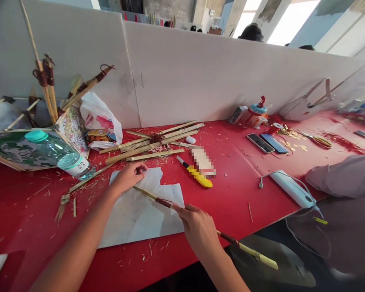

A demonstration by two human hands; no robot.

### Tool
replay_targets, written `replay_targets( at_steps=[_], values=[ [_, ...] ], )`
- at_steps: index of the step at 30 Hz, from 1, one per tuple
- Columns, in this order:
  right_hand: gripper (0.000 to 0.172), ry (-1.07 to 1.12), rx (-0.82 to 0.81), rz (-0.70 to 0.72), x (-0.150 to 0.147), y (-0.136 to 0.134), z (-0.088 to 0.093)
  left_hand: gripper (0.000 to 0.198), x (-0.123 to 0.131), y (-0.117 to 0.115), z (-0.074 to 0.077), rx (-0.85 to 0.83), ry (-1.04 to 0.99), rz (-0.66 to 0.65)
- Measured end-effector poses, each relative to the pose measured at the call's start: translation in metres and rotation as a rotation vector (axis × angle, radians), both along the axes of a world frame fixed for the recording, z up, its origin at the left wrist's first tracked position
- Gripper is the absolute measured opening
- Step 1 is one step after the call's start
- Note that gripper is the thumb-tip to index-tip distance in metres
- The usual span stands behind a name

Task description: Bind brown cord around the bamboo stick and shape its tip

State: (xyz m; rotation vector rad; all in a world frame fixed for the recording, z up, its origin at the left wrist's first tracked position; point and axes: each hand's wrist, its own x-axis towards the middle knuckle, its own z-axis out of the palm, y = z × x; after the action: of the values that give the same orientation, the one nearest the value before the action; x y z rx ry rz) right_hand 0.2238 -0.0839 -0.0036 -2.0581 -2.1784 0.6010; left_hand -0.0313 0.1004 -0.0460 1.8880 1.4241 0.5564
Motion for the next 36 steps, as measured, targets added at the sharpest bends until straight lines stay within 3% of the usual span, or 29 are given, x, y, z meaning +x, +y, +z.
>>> replay_targets(
  at_steps=[6, 11, 17, 25, 32, 36],
  values=[
    [0.047, 0.023, 0.242, 0.07, 0.032, -0.03, -0.006, 0.017, 0.0, 0.001, -0.002, 0.009, 0.002, 0.004],
    [0.054, 0.049, 0.35, 0.112, 0.023, -0.03, -0.006, 0.017, 0.0, 0.0, 0.001, 0.012, 0.006, 0.001],
    [0.05, 0.088, 0.31, 0.025, -0.001, -0.012, -0.019, 0.017, 0.001, 0.0, 0.002, 0.013, 0.007, -0.006],
    [0.049, 0.114, 0.293, -0.058, 0.049, -0.032, -0.02, 0.018, 0.0, 0.001, -0.002, 0.024, 0.003, -0.004],
    [0.046, 0.115, 0.25, -0.047, 0.004, -0.016, -0.024, 0.017, 0.0, -0.001, 0.0, 0.034, 0.011, -0.006],
    [0.045, 0.137, 0.206, -0.064, 0.023, -0.028, -0.023, 0.016, 0.0, 0.0, -0.001, 0.034, 0.008, -0.005]
  ],
)
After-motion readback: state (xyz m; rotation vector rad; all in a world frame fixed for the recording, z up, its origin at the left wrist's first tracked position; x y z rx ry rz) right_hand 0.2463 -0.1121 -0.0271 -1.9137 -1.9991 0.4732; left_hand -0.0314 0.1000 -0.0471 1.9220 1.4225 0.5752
